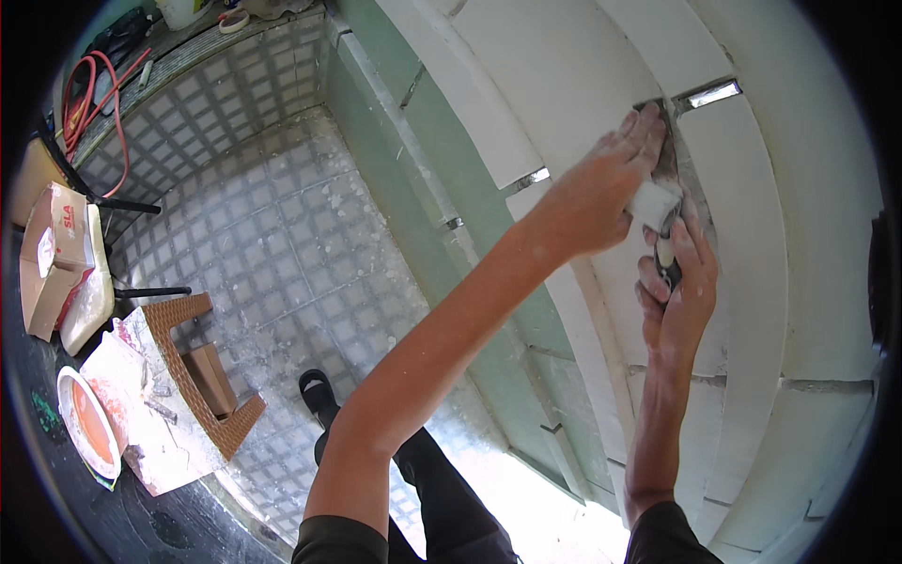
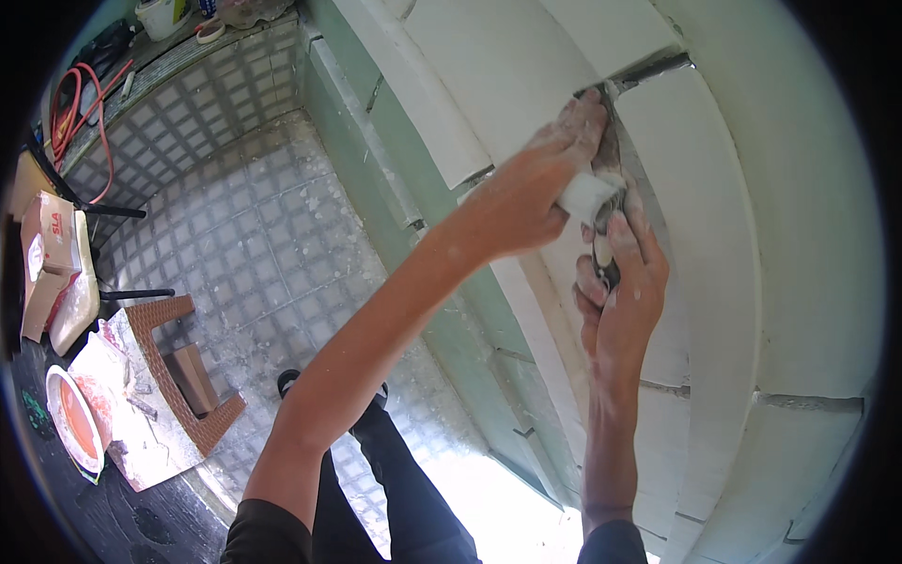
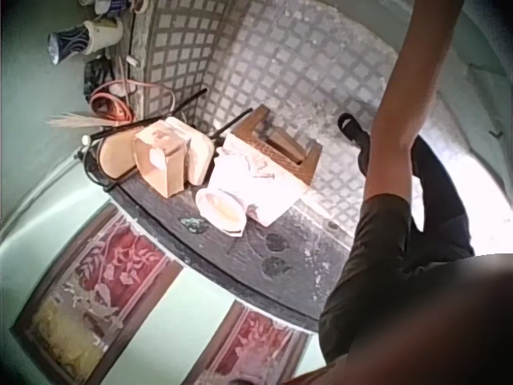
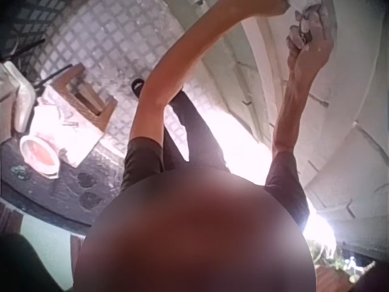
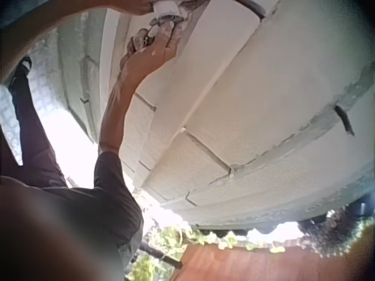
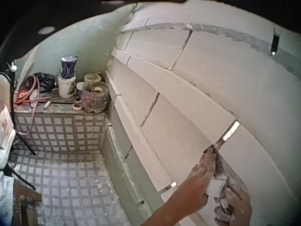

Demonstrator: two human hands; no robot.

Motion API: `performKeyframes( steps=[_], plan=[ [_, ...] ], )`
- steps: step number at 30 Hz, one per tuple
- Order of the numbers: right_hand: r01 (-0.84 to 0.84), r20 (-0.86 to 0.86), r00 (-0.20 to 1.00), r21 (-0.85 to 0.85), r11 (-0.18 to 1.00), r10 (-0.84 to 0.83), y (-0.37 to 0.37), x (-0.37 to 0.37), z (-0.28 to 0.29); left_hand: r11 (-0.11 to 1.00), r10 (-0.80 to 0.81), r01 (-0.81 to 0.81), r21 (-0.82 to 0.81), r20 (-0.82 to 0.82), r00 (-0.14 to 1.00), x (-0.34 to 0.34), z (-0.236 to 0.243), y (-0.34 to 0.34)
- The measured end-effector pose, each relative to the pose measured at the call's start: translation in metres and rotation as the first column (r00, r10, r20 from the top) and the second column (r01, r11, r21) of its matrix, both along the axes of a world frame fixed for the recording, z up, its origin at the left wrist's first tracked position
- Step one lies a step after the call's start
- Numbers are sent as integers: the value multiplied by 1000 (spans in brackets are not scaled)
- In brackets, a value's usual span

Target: Applying and smoothing grout or putty between white wall panels using a putty knife and a sanding block.

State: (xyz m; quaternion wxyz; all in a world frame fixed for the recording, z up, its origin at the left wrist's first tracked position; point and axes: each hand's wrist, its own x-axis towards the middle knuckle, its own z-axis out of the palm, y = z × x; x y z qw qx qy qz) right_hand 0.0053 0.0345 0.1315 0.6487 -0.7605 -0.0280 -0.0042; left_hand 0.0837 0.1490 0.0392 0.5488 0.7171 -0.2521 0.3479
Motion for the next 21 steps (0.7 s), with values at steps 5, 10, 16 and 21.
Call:
performKeyframes(
  steps=[5, 10, 16, 21],
  plan=[
    [59, -16, 998, 20, 998, -59, -5, -4, -2, 999, -28, 28, 37, 0, 1000, -3, -3, -8],
    [37, -2, 999, 45, 998, -37, 1, 6, -5, 999, 34, -35, 19, 47, 998, 6, -2, -1],
    [34, 0, 999, 33, 999, -34, 19, 23, -2, 998, 46, -46, -46, -3, 999, 20, 0, 11],
    [26, 33, 999, 30, 999, -27, 13, 20, -13, 1000, -23, 23, -20, 17, 1000, 16, -4, 13]
  ],
)
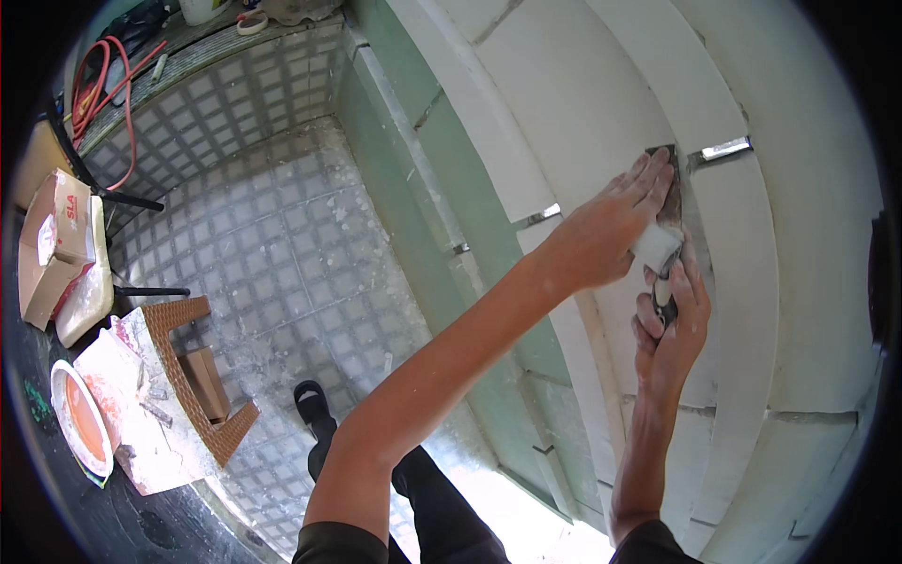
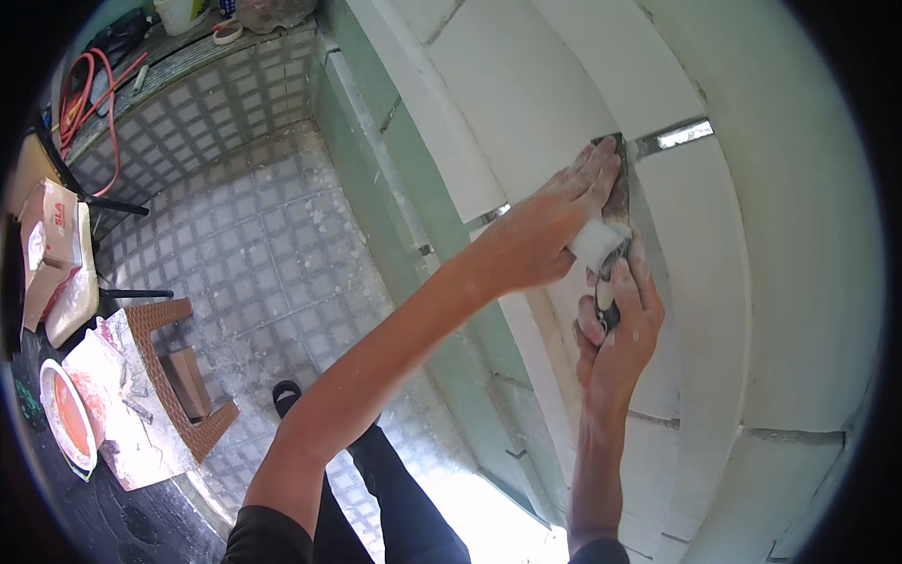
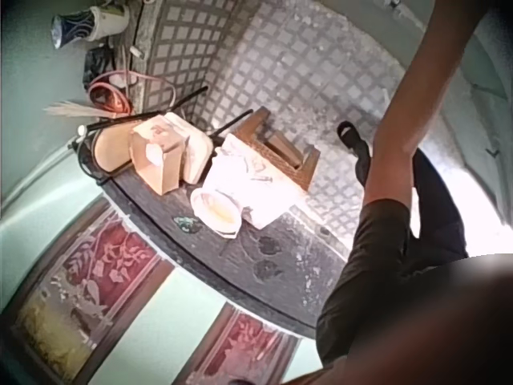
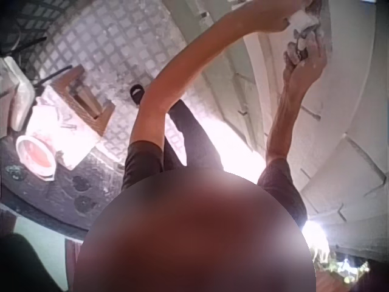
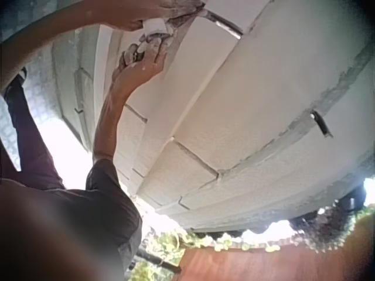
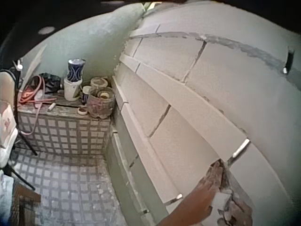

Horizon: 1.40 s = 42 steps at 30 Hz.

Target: Applying and smoothing grout or putty between white wall panels using a putty knife and a sanding block.

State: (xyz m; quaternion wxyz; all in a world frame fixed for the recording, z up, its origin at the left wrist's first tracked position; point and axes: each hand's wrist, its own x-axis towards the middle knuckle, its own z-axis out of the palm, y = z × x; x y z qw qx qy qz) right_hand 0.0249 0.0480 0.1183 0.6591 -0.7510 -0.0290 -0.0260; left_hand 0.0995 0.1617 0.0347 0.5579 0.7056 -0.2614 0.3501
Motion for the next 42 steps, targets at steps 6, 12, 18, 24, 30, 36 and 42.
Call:
performKeyframes(
  steps=[6, 12, 18, 24, 30, 36, 42],
  plan=[
    [67, 13, 998, -9, 998, -66, 23, 6, -4, 999, -4, 8, -40, 90, 996, 16, -4, 19],
    [-6, 13, 1000, 16, 1000, 6, 33, 27, 3, 998, 58, -58, -6, 37, 998, 29, 5, 29],
    [-19, -41, 999, 28, 999, 20, 32, 14, 4, 997, 50, -48, 56, -35, 998, 16, -3, 27],
    [-56, -32, 998, 22, 998, 57, 22, 12, 2, 998, 66, -66, -1, -14, 998, 12, -7, 22],
    [-72, 31, 997, 22, 997, 72, 43, 43, 8, 996, 65, -63, -70, 27, 998, 37, 12, 42],
    [-95, -34, 995, 20, 995, 96, 42, 37, 5, 987, 161, -162, 20, 44, 986, 36, -3, 40],
    [-40, -4, 999, 2, 999, 40, 40, 30, 4, 990, 135, -137, 29, 78, 988, 27, -7, 30]
  ],
)
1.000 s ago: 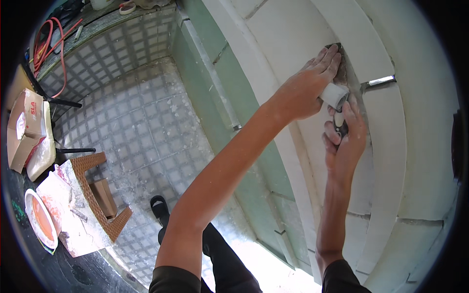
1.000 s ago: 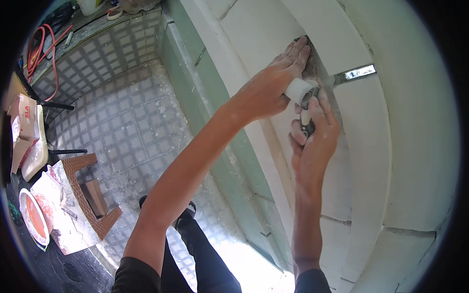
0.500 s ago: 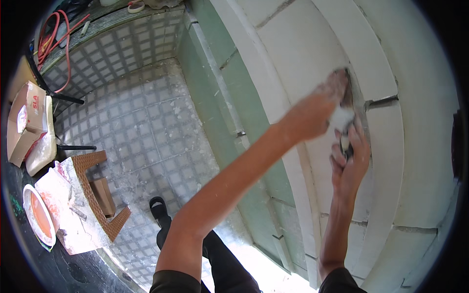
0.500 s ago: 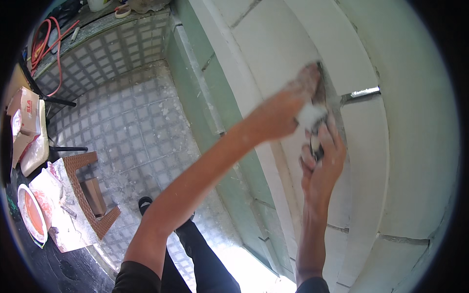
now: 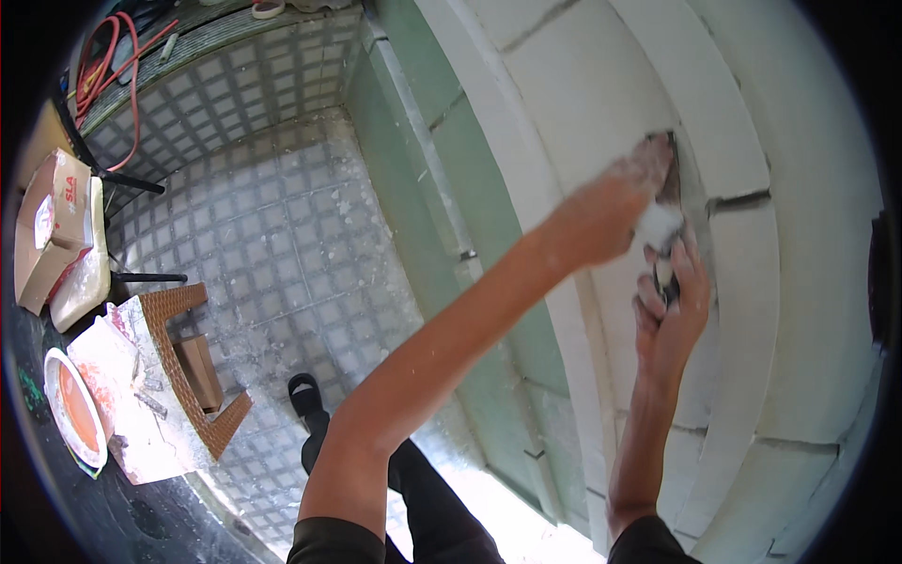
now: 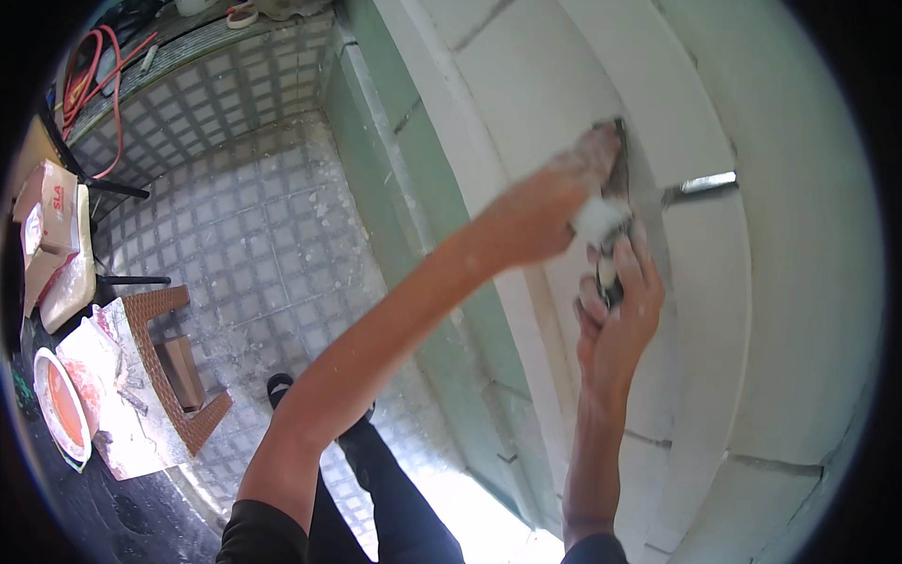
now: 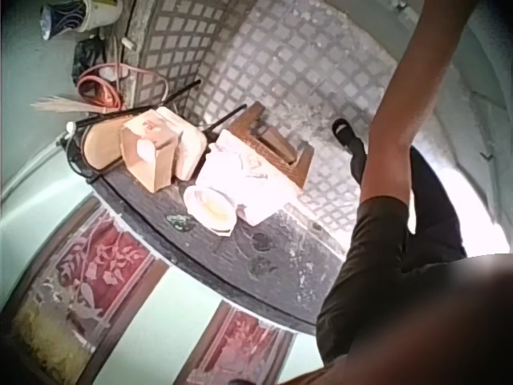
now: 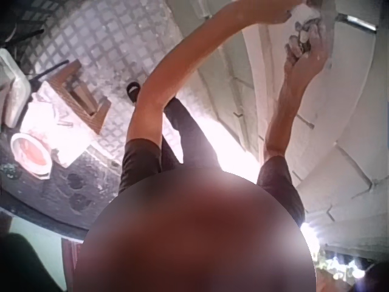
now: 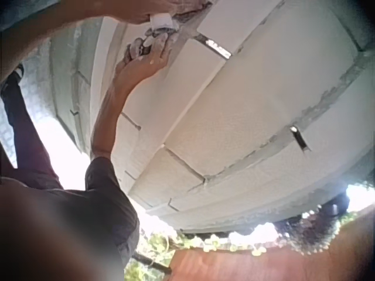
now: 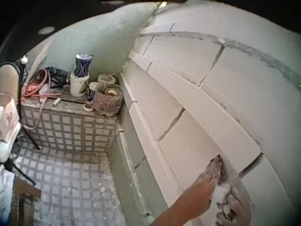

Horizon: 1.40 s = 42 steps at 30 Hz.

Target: Applying and smoothing grout or putty between white wall panels using a putty knife and a sanding block.

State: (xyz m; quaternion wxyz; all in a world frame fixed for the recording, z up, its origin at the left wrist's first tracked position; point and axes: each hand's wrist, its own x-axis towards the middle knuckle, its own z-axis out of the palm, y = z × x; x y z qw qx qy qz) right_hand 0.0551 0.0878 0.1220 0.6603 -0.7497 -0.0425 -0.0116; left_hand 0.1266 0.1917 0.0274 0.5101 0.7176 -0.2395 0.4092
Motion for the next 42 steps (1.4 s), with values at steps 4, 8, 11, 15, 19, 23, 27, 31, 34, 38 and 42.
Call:
performKeyframes(
  steps=[4, 8, 11, 15, 19, 23, 27, 31, 34, 38, 42],
  plan=[
    [-33, -13, 999, 45, 998, 33, 14, 24, 4, 995, 5, -7, -99, -14, 1000, 27, 17, 27],
    [-38, -28, 999, 67, 997, 40, 6, 5, 2, 997, -11, 11, -76, -5, 1000, 15, 5, 15],
    [-50, -35, 998, 43, 998, 52, 16, 11, 3, 1000, 23, -23, 8, -2, 1000, 21, 7, 23],
    [-64, -6, 998, 110, 992, 65, 31, 24, -2, 996, -17, 14, -91, -34, 999, 27, 18, 39],
    [-101, -9, 995, 76, 992, 102, 19, 24, -1, 999, 33, -33, 11, -1, 999, 24, 8, 26],
    [-73, -9, 997, 155, 985, 76, 49, 50, 0, 995, -11, 7, -95, -49, 999, 46, 15, 62],
    [-67, 1, 998, 77, 995, 67, 32, 32, 4, 998, 46, -43, 47, -53, 998, 28, 10, 36],
    [-74, -44, 996, 120, 990, 80, 54, 62, 3, 996, 89, -87, 31, -52, 995, 53, 22, 77],
    [-116, -21, 993, 85, 990, 118, 43, 39, 0, 994, 97, -96, 45, -28, 995, 39, 9, 57],
    [-126, -20, 991, 138, 982, 130, 68, 83, 0, 997, 56, -53, 53, -69, 996, 64, 22, 85],
    [-84, -33, 996, 101, 991, 88, 56, 50, 2, 996, 74, -69, 63, -71, 995, 47, 12, 70]
  ],
)
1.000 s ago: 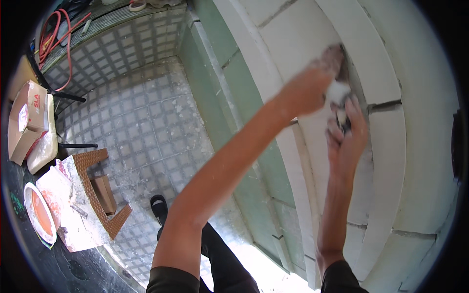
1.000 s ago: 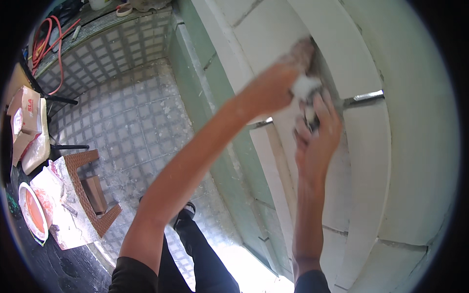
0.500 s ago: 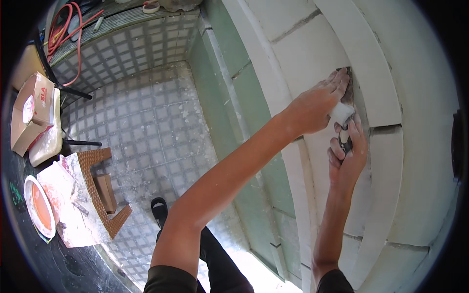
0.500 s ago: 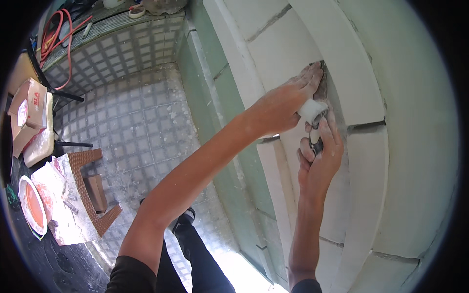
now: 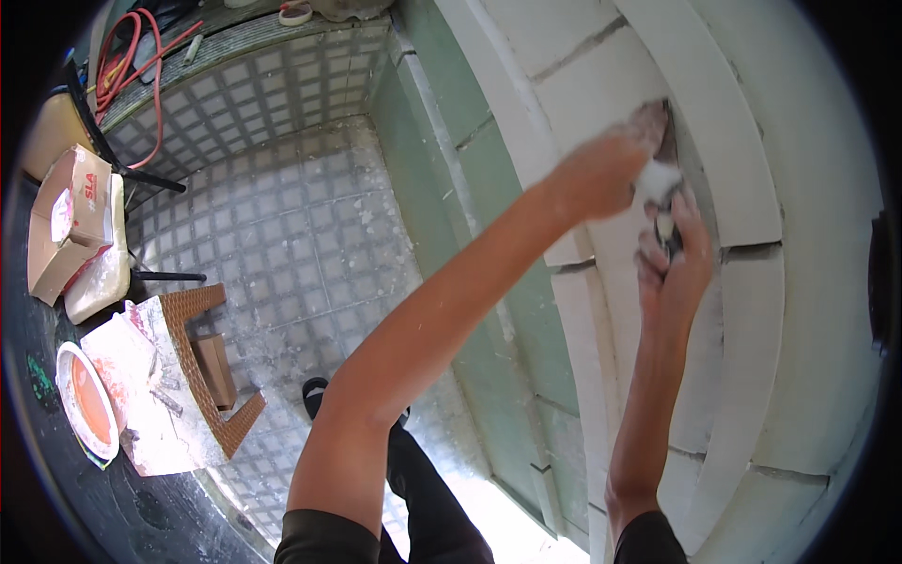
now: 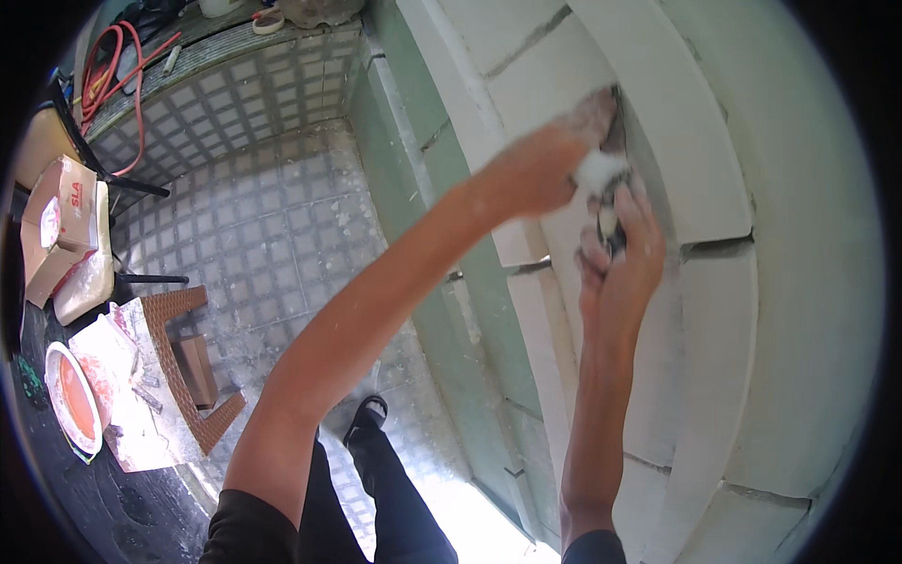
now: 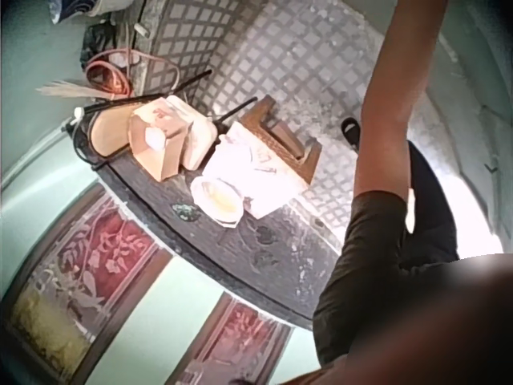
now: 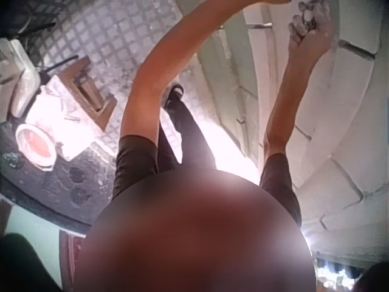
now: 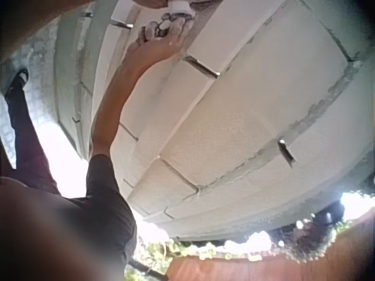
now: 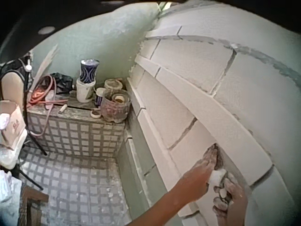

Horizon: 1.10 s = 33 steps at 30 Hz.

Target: Applying and smoothing grout or putty between white wall panels using a putty knife and a sanding block.

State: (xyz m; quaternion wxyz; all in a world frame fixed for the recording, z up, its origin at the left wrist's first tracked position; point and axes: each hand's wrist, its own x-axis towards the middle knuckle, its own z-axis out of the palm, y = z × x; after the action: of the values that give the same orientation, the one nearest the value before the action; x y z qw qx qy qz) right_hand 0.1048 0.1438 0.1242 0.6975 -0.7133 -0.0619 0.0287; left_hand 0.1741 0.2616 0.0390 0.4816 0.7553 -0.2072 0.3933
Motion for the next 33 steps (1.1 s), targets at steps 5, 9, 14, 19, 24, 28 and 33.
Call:
performKeyframes(
  steps=[5, 9, 14, 19, 24, 28, 33],
  plan=[
    [-16, 19, 1000, 54, 998, 15, 25, 30, -4, 998, -63, 63, 1, -59, 996, 24, 19, 46],
    [-32, 23, 999, 36, 999, 31, 10, 18, -8, 993, 61, -64, 104, 30, 998, 4, -2, 9],
    [-57, 22, 998, 84, 995, 55, 29, 44, -16, 991, -109, 119, 57, -160, 981, 24, 8, 44],
    [-69, -30, 997, -64, 996, 67, -39, -54, -31, 998, -54, 52, -32, -93, 994, -75, -31, -20],
    [52, -7, 999, -140, 989, -53, -121, -115, -15, 979, -203, 203, -22, -206, 957, -131, -14, -98],
    [128, 27, 992, -199, 972, -125, -141, -119, -2, 962, -272, 264, -67, -178, 946, -126, -3, -131],
    [159, 17, 987, -256, 953, -160, -133, -111, 2, 968, -250, 244, -53, -138, 959, -115, -2, -131]
  ],
)
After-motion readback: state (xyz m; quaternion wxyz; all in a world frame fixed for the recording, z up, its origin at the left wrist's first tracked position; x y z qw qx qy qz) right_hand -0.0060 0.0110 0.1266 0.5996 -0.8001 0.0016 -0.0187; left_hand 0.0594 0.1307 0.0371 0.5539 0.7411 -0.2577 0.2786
